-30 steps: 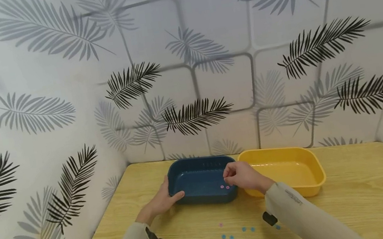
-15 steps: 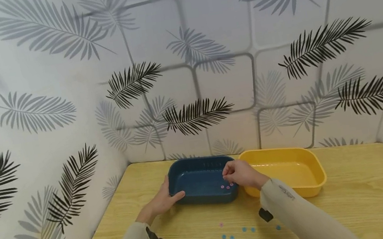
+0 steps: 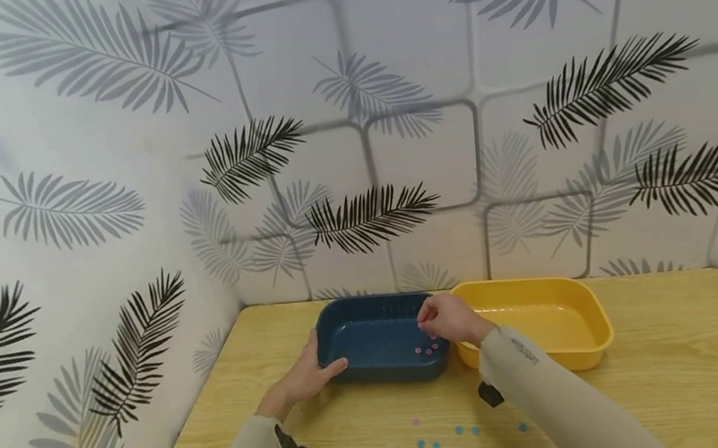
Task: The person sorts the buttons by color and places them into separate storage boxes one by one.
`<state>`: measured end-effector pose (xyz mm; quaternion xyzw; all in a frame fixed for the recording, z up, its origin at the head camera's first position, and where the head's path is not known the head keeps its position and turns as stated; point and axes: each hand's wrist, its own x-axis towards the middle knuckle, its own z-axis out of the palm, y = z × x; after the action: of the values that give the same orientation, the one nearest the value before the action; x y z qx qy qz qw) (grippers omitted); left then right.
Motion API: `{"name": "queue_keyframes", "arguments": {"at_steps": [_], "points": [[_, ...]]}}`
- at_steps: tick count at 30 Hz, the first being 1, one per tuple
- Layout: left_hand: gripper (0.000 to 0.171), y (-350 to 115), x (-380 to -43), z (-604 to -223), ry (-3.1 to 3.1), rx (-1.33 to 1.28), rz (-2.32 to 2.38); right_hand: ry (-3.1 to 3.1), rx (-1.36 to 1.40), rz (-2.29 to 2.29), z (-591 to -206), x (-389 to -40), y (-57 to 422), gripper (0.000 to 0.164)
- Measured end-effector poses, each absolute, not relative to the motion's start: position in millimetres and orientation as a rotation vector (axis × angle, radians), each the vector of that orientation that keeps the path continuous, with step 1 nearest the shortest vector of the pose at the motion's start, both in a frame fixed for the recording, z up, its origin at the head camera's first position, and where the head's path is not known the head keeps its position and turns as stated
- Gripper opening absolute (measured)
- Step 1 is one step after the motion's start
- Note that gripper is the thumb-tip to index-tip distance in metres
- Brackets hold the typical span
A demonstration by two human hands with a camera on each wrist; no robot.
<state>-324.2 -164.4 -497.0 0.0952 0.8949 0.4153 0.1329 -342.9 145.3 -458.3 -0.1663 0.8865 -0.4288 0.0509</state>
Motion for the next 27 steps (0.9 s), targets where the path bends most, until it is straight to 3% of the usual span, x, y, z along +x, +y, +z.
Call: {"name": "queue_keyframes", "arguments": {"at_steps": [27], "points": [[0.099, -165.4, -322.2, -492.6, 2.603, 0.282, 1.181, 2.664, -0.345, -1.298, -455.4, -358.6, 139.9, 0.008]]}}
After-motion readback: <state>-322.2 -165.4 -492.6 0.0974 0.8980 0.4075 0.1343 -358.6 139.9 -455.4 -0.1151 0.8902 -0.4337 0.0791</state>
